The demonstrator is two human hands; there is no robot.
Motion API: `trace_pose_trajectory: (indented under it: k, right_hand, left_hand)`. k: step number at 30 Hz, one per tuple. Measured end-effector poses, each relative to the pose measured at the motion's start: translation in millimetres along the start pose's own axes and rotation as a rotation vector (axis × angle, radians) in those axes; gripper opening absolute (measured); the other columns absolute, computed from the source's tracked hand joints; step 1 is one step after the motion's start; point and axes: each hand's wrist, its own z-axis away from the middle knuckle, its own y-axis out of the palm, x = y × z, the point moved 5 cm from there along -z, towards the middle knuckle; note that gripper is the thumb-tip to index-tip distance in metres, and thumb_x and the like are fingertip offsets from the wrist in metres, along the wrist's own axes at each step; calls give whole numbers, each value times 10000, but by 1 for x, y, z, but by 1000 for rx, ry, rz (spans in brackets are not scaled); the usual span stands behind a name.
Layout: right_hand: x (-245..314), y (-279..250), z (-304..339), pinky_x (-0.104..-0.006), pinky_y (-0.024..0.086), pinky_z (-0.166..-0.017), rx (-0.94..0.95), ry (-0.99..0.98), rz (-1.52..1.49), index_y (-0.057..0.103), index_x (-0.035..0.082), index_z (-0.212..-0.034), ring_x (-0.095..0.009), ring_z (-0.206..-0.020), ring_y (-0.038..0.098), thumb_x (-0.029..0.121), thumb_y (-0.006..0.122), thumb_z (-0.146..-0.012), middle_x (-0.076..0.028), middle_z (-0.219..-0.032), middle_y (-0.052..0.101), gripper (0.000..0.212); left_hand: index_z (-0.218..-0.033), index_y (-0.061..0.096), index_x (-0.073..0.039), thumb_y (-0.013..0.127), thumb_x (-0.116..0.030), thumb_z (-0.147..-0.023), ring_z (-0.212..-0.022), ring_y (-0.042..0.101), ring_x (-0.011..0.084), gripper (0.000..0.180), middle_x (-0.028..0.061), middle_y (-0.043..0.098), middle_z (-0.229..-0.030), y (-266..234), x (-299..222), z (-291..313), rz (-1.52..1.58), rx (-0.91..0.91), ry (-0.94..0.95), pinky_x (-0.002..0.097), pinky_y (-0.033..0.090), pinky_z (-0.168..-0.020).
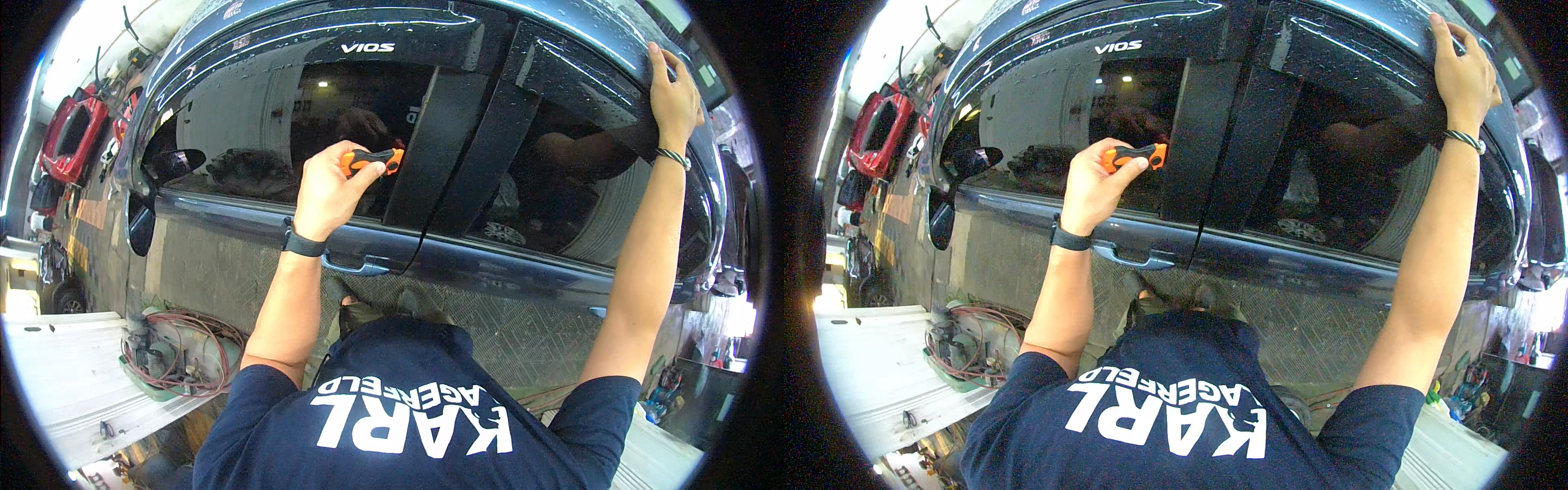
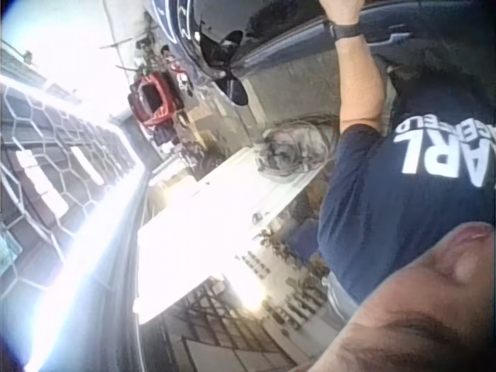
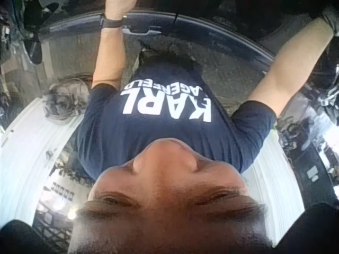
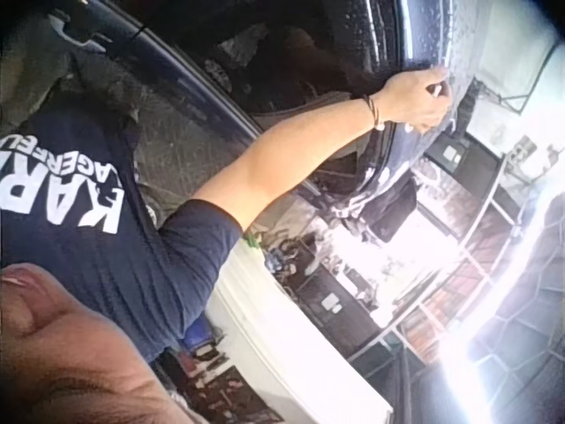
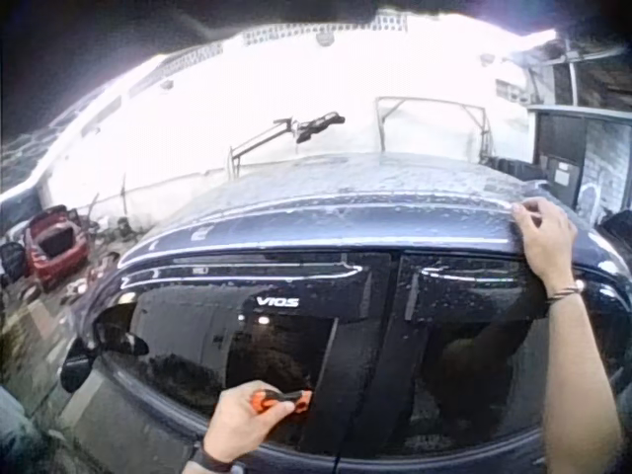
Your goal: The person uses a small orange squeegee tool to smooth a tint film onto the car's side windows. They work along the edges and across the surface of the front and rear passenger windows, pressing the film firmly against the glass.
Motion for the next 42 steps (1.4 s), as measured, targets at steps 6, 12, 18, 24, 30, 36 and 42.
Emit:
trace_pose_trajectory:
  k: [6, 12, 18, 24, 30, 36, 42]
  right_hand:
    - [0, 2, -1, -566, 317, -1179, -2, -15, -42, 781, 279, -1299, -377, -1355, 613, 811, 538, -924, -167, -1372, 726, 695]
    - [-8, 7, -8, -572, 330, -1167, 2, -10, -5, 780, 281, -1306, -378, -1341, 627, 825, 535, -914, -167, -1369, 729, 714]
    - [-9, 8, -6, -569, 321, -1167, 0, 24, 19, 762, 292, -1335, -373, -1349, 622, 844, 502, -910, -153, -1392, 721, 744]
    - [-11, 10, -7, -584, 316, -1149, 9, 12, 57, 751, 307, -1353, -374, -1377, 598, 861, 467, -908, -145, -1402, 717, 765]
    - [-18, 15, -10, -592, 311, -1149, 21, 32, 58, 744, 315, -1364, -371, -1392, 589, 875, 456, -900, -140, -1422, 706, 782]
    - [-17, 18, -11, -621, 280, -1178, -4, 23, 26, 739, 314, -1373, -375, -1414, 571, 881, 459, -896, -145, -1459, 681, 791]
    - [-18, 16, -10, -667, 247, -1193, -11, 17, 45, 738, 309, -1376, -399, -1427, 555, 877, 461, -899, -149, -1476, 668, 791]
  left_hand:
    - [-999, 747, 4, 868, -140, -899, -756, 606, 76, 214, 2, 700, -812, -13, 28, 13, 53, -27, -67, 271, 520, -714]
    - [-1003, 747, 5, 870, -136, -896, -771, 617, 79, 215, 20, 711, -829, 0, 37, 23, 32, -27, -43, 275, 524, -715]
    - [-1006, 749, 4, 876, -183, -893, -747, 603, 81, 252, 17, 701, -804, 12, 41, 29, -7, -7, -48, 282, 506, -683]
    - [-1013, 743, 6, 874, -203, -894, -739, 636, 110, 274, 59, 728, -813, -2, 62, 39, -33, -17, -83, 313, 531, -696]
    - [-1001, 738, 0, 866, -194, -899, -742, 655, 124, 255, 77, 734, -811, 15, 65, 54, -42, -18, -70, 316, 535, -704]
    - [-1004, 739, 8, 859, -183, -885, -812, 762, 263, 255, 170, 766, -883, 20, 79, 62, -65, 13, -91, 370, 568, -743]
    - [-1034, 745, -9, 864, -237, -888, -813, 739, 245, 296, 152, 763, -869, 17, 97, 71, -100, -27, -129, 385, 563, -756]
